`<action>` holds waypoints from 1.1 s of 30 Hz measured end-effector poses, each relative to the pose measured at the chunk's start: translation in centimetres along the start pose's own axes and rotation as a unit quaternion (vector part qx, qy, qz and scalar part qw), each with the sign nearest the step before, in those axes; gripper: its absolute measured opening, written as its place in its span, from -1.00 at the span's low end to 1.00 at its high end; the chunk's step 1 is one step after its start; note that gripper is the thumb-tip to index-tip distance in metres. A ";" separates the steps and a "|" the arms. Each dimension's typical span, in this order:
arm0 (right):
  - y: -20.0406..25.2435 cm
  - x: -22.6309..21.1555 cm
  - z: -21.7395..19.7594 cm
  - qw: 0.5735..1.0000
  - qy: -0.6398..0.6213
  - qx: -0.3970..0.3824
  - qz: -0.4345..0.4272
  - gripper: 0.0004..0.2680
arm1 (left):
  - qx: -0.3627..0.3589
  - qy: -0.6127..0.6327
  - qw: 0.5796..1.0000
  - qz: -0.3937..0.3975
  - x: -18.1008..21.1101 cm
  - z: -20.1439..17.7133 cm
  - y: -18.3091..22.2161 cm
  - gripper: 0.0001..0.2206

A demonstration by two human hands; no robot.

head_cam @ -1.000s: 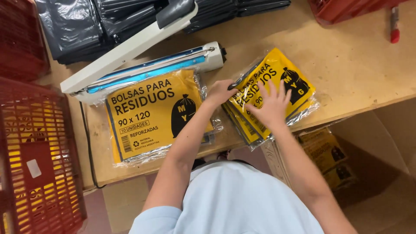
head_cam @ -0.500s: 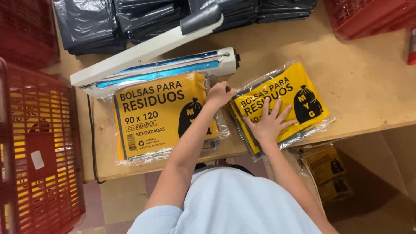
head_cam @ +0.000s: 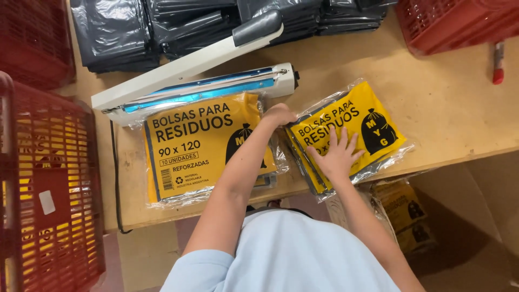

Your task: Sealing the outer packaging of plastic bag stacks using a heat sealer and then packing the finished units into a cardboard box.

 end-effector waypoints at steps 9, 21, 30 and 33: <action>1.2 11.5 -0.1 0.979 -0.084 0.174 0.070 -0.49 | 0.103 -0.173 0.955 0.216 15.2 -1.1 12.8 -0.80; 9.0 6.2 -2.1 0.545 -0.785 -0.032 0.291 -0.41 | 0.104 -0.161 0.844 0.502 32.7 -0.9 28.9 -0.92; 7.1 7.2 -4.8 0.364 -0.892 0.061 0.263 -0.52 | 0.054 -0.129 0.904 0.403 24.2 -5.1 21.8 -0.86; 7.6 11.9 0.6 0.401 -0.853 0.085 0.324 -0.65 | 0.007 -0.069 0.933 0.353 19.4 -3.9 19.4 -0.85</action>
Point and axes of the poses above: each hand's wrist, its own y-axis away from the middle knuckle, its own z-axis out of the palm, x = y × z, the point moved 7 cm from there along -y, towards the middle knuckle
